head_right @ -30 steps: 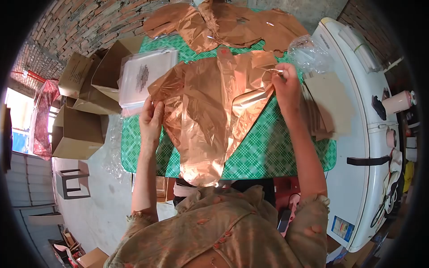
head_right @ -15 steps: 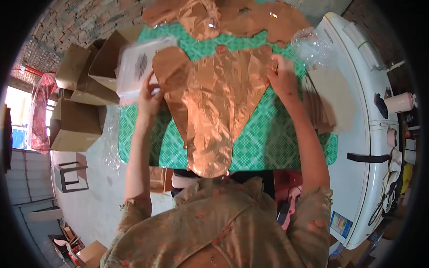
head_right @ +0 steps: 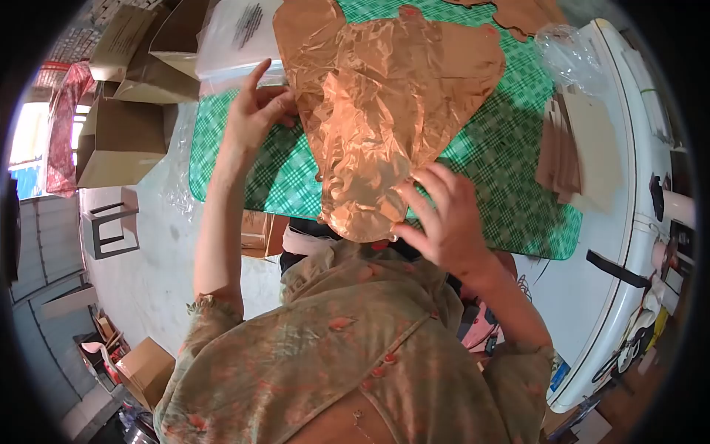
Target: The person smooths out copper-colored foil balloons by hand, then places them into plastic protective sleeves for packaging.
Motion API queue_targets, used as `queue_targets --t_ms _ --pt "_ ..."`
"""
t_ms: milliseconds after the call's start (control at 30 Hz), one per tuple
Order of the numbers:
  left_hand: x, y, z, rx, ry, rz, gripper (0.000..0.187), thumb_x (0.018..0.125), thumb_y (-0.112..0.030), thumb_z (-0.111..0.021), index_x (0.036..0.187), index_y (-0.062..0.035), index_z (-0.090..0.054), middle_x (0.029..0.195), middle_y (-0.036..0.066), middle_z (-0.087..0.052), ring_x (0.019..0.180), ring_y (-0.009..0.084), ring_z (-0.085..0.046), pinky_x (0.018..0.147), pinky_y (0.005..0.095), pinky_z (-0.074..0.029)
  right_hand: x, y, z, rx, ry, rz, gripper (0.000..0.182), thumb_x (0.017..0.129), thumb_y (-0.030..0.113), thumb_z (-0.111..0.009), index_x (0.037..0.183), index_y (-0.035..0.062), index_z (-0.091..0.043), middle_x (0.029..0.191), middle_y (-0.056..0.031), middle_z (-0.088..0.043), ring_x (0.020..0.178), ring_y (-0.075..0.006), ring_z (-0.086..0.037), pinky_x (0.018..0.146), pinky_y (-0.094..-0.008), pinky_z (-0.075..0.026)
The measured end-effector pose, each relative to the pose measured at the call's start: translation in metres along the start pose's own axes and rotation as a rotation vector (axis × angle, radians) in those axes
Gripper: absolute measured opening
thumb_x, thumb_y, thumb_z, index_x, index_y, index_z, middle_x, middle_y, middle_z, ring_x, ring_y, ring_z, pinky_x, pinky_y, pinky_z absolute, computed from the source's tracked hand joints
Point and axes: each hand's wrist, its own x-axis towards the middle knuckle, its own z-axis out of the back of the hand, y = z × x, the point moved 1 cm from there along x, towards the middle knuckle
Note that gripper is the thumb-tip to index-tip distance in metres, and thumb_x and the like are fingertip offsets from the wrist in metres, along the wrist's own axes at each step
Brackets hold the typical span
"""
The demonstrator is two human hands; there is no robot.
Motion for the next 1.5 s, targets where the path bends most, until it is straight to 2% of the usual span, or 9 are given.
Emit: queue_targets --t_ms 100,133,367,467,567,733,933,1067,1500 --pt "-0.017 -0.003 -0.009 -0.046 0.079 0.005 0.070 0.096 -0.008 -0.069 0.156 -0.0023 -0.033 0.111 0.017 -0.071 0.091 0.0183 -0.069 0.071 0.0280 -0.057 0.006 0.011 -0.011 -0.032 0.052 0.065 0.066 0.069 0.035 -0.085 0.125 0.0085 -0.062 0.131 -0.0120 -0.057 0.126 -0.0325 -0.052 0.101 -0.0512 -0.039" --pt "-0.019 0.000 -0.011 -0.016 0.079 -0.015 0.065 0.097 -0.007 -0.069 0.154 -0.0042 -0.038 0.112 0.016 -0.071 0.090 0.0166 -0.068 0.070 0.0275 -0.056 0.007 0.010 -0.015 -0.038 0.070 0.060 0.062 0.073 0.036 -0.083 0.124 0.0070 -0.062 0.132 -0.0123 -0.057 0.127 -0.0324 -0.051 0.103 -0.0511 -0.038" --pt "-0.024 -0.006 -0.023 0.048 0.107 0.022 0.050 0.096 -0.005 -0.068 0.144 -0.0045 -0.054 0.101 0.007 -0.072 0.083 0.0099 -0.063 0.067 0.0246 -0.052 0.013 0.003 -0.023 -0.112 0.008 0.023 0.058 0.076 0.033 -0.081 0.123 0.0050 -0.062 0.129 -0.0127 -0.058 0.126 -0.0319 -0.050 0.102 -0.0488 -0.038" --pt "-0.022 0.004 -0.023 0.142 0.083 -0.077 0.041 0.092 -0.005 -0.065 0.133 -0.0031 -0.063 0.113 0.013 -0.074 0.096 0.0208 -0.071 0.084 0.0332 -0.056 0.016 0.006 -0.022 -0.157 -0.003 -0.012 0.058 0.076 0.033 -0.081 0.124 0.0055 -0.062 0.129 -0.0124 -0.057 0.124 -0.0313 -0.050 0.101 -0.0481 -0.039" --pt "-0.025 0.001 -0.026 0.151 0.082 -0.108 0.034 0.098 -0.005 -0.065 0.132 -0.0054 -0.066 0.100 0.002 -0.071 0.077 0.0069 -0.060 0.063 0.0227 -0.050 0.022 0.008 -0.025 -0.209 -0.022 -0.042 0.059 0.076 0.032 -0.081 0.125 0.0057 -0.061 0.129 -0.0119 -0.057 0.124 -0.0309 -0.050 0.100 -0.0475 -0.039" --pt "-0.020 0.006 -0.025 0.162 0.109 -0.068 0.029 0.099 -0.009 -0.065 0.127 -0.0035 -0.068 0.095 0.000 -0.071 0.071 0.0055 -0.059 0.058 0.0222 -0.049 0.031 -0.004 -0.027 -0.240 -0.050 -0.104 0.062 0.076 0.034 -0.080 0.127 0.0054 -0.061 0.129 -0.0117 -0.058 0.124 -0.0312 -0.051 0.100 -0.0463 -0.039" --pt "-0.019 0.010 -0.024 0.201 0.099 -0.065 0.025 0.100 -0.012 -0.066 0.122 -0.0027 -0.070 0.087 -0.002 -0.070 0.065 0.0049 -0.057 0.056 0.0219 -0.048 0.033 0.021 -0.008 -0.154 0.056 -0.033 0.076 0.073 0.044 -0.082 0.137 0.0123 -0.059 0.148 -0.0163 -0.047 0.139 -0.0365 -0.040 0.109 -0.0588 -0.031" --pt "-0.018 0.009 -0.026 0.211 0.108 -0.040 0.023 0.100 -0.012 -0.065 0.121 -0.0027 -0.070 0.084 -0.002 -0.070 0.064 0.0043 -0.056 0.056 0.0219 -0.048 0.022 0.024 -0.026 -0.080 0.234 0.018 0.093 0.071 0.056 -0.080 0.151 0.0201 -0.049 0.159 -0.0168 -0.036 0.148 -0.0397 -0.030 0.117 -0.0658 -0.020" --pt "-0.019 0.011 -0.024 0.201 0.124 -0.044 0.025 0.101 -0.013 -0.063 0.123 -0.0023 -0.070 0.078 -0.003 -0.064 0.066 0.0047 -0.055 0.057 0.0227 -0.048 0.029 0.027 -0.041 -0.199 0.217 -0.070 0.084 0.084 0.057 -0.071 0.152 0.0159 -0.045 0.159 -0.0171 -0.034 0.148 -0.0418 -0.026 0.116 -0.0668 -0.018"
